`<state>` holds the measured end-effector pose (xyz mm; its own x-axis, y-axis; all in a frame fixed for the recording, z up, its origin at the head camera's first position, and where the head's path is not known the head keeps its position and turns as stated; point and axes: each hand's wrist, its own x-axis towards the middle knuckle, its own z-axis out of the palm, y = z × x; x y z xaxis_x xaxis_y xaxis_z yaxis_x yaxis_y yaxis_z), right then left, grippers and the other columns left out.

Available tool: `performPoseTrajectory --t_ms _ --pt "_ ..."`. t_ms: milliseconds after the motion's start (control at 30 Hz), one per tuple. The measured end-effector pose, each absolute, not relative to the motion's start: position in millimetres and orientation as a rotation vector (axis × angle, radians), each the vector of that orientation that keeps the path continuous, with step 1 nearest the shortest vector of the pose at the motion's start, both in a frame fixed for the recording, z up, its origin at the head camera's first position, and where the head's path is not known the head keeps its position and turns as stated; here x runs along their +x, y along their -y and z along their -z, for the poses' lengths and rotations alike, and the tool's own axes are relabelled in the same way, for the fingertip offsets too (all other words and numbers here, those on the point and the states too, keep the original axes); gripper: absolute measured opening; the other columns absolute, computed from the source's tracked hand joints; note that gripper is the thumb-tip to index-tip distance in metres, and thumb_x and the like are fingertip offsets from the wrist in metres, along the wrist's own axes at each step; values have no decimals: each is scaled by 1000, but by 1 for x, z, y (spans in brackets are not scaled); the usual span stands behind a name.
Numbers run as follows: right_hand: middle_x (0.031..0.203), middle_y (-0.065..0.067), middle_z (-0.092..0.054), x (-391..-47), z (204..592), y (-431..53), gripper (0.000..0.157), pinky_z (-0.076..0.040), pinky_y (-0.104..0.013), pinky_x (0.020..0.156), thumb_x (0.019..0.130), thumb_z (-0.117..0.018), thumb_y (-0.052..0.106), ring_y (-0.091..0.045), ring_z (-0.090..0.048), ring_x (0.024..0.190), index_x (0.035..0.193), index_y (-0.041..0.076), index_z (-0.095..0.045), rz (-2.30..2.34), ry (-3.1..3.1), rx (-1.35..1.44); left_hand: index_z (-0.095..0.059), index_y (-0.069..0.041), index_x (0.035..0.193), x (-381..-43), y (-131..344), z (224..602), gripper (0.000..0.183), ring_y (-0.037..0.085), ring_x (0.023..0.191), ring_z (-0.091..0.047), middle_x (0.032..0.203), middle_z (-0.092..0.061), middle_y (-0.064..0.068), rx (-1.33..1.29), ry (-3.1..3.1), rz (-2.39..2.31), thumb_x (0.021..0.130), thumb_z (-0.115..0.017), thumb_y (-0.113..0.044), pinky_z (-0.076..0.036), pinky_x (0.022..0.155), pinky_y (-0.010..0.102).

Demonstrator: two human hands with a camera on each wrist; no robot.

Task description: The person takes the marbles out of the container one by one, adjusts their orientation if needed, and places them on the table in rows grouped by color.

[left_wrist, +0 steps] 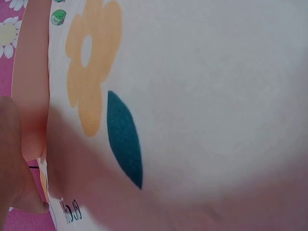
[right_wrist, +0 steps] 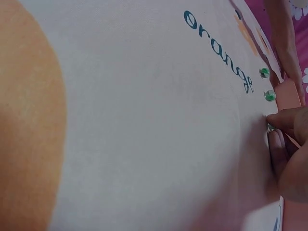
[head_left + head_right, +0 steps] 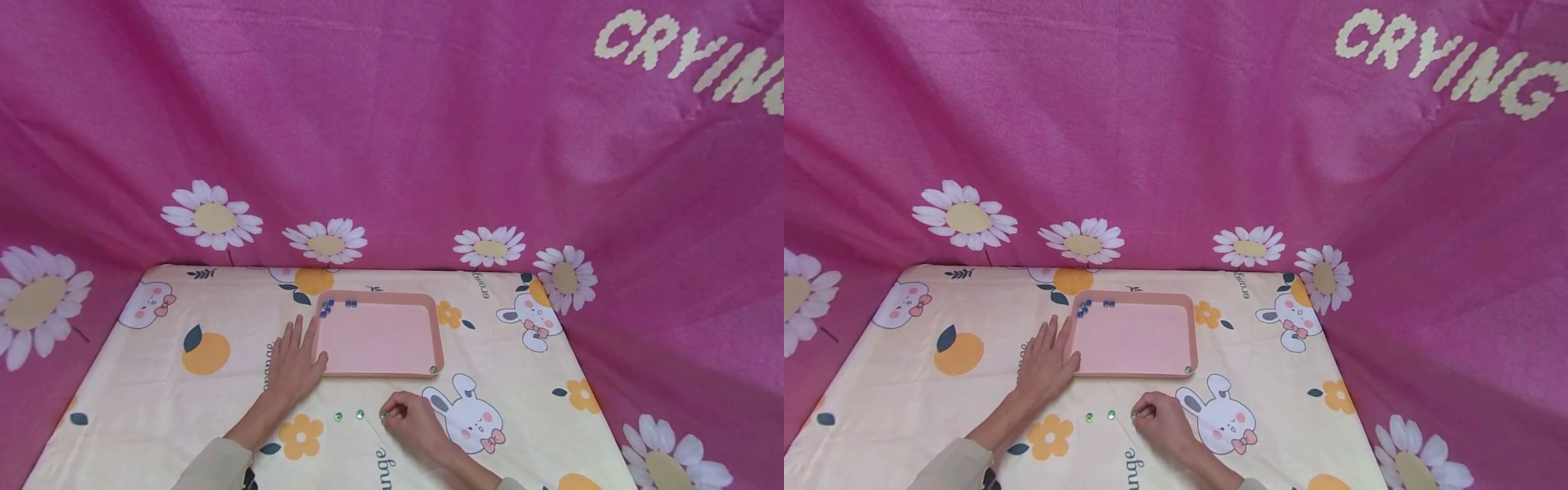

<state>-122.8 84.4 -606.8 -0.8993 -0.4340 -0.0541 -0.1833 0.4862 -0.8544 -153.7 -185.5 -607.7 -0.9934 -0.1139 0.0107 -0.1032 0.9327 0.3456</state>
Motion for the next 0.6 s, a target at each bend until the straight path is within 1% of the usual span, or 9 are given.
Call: performPoseTrajectory --t_ms 200,600 --pt "72 13 -62 -122 609 -85 20 -49 -19 62 75 -73 -4 -2 -56 67 82 14 -73 1369 -2481 -550 -19 -8 160 -154 186 606 78 41 149 -11 164 -12 20 170 3063 566 97 -51 -44 -13 117 59" --pt "74 12 -63 -120 611 -85 21 -50 -19 62 75 -73 -5 -3 -57 68 85 14 -72 1389 -2486 -554 -17 -9 161 -155 186 608 79 41 150 -9 165 -9 20 189 3080 583 98 -50 -44 -10 118 58"
